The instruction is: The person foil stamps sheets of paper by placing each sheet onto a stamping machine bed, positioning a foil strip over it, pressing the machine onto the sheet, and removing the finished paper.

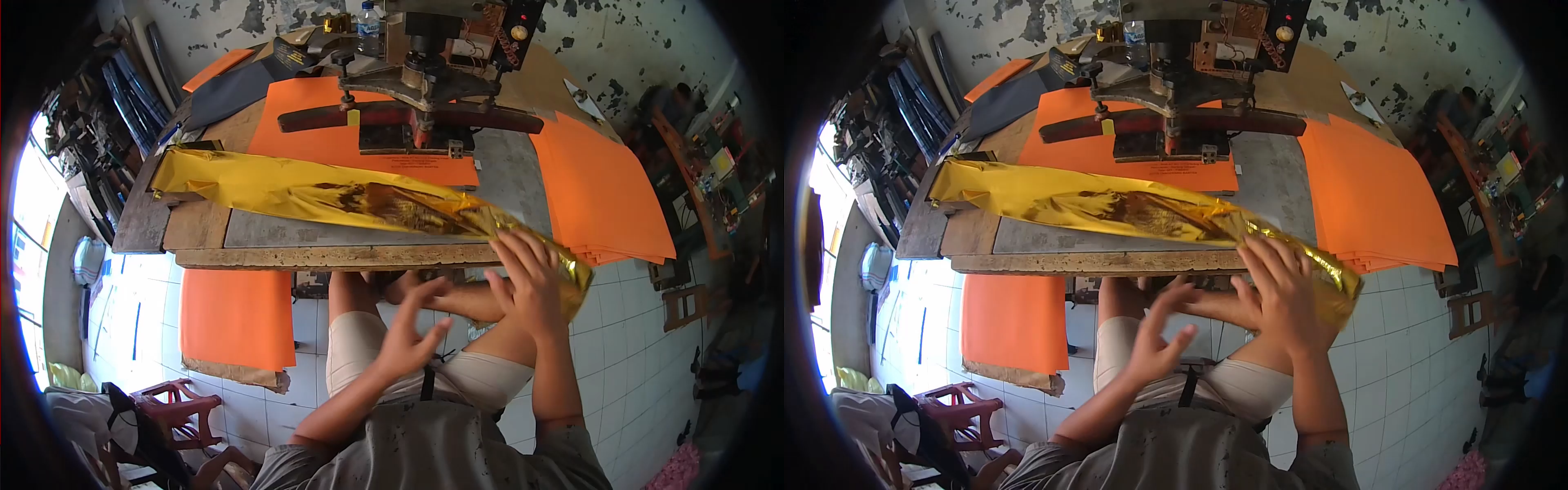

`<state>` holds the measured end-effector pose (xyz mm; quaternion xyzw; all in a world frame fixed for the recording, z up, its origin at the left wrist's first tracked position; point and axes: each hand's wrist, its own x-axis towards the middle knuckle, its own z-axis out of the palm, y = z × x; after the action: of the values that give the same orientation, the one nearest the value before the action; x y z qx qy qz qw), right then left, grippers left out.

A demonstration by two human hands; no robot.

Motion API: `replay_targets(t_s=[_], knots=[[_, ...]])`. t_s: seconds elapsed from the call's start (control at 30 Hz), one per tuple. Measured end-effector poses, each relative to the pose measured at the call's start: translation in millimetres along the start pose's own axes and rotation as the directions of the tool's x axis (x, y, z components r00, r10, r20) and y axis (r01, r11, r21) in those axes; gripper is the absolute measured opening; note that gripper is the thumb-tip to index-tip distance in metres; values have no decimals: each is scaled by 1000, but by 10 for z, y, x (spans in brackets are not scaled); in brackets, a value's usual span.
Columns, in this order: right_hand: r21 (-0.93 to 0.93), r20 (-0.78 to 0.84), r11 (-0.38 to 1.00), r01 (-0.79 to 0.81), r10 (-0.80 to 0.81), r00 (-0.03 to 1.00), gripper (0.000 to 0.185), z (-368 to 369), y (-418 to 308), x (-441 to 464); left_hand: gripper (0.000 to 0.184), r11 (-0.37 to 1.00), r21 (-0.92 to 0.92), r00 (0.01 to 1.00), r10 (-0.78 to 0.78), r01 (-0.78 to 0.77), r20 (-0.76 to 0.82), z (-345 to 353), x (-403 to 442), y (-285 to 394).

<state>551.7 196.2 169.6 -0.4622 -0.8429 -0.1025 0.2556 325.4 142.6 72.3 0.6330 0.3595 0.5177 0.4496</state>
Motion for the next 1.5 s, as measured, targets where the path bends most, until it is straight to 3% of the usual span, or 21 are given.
replay_targets(t_s=[0.07,0.2,0.3,0.33,0.43,0.57,0.67,0.77,0.87,0.97,1.07,1.37,1.5], knots=[[13,35,1000,8,-8,999,43,-140,-140,-187,67,893,-427,990,-123,143,75,339,97,51],[45,87,999,17,-21,996,40,-201,-329,-540,66,653,-748,993,-83,119,85,587,113,-50],[112,136,992,51,-66,988,35,-182,-399,-733,61,599,-715,933,-220,360,286,478,-12,-346],[136,136,988,77,-95,986,32,-206,-398,-761,57,637,-707,951,-192,307,241,494,-21,-320],[299,27,953,47,-58,998,35,-243,-256,-811,55,455,-817,933,-219,356,284,471,-11,-213],[384,-127,901,-202,268,955,55,-120,6,-722,74,440,-821,930,-220,363,293,487,16,-82],[492,47,831,-258,270,962,58,3,247,-751,74,476,-811,937,-244,340,249,500,3,-24],[604,156,719,-343,316,936,48,106,374,-853,55,423,-854,950,-207,301,233,479,14,3],[503,130,768,-396,385,914,33,135,388,-832,56,346,-864,919,-278,366,278,473,4,-50],[549,274,642,-535,466,841,19,94,445,-837,64,451,-766,877,-371,458,306,450,-41,-70],[529,256,669,-522,461,850,13,161,573,-937,65,440,-788,892,-345,430,294,471,-54,-59],[662,329,420,-621,582,744,16,78,580,-909,62,443,-778,876,-394,445,277,528,-85,-92],[670,391,383,-636,545,741,17,68,668,-976,61,452,-778,882,-386,437,271,540,-95,-108]])
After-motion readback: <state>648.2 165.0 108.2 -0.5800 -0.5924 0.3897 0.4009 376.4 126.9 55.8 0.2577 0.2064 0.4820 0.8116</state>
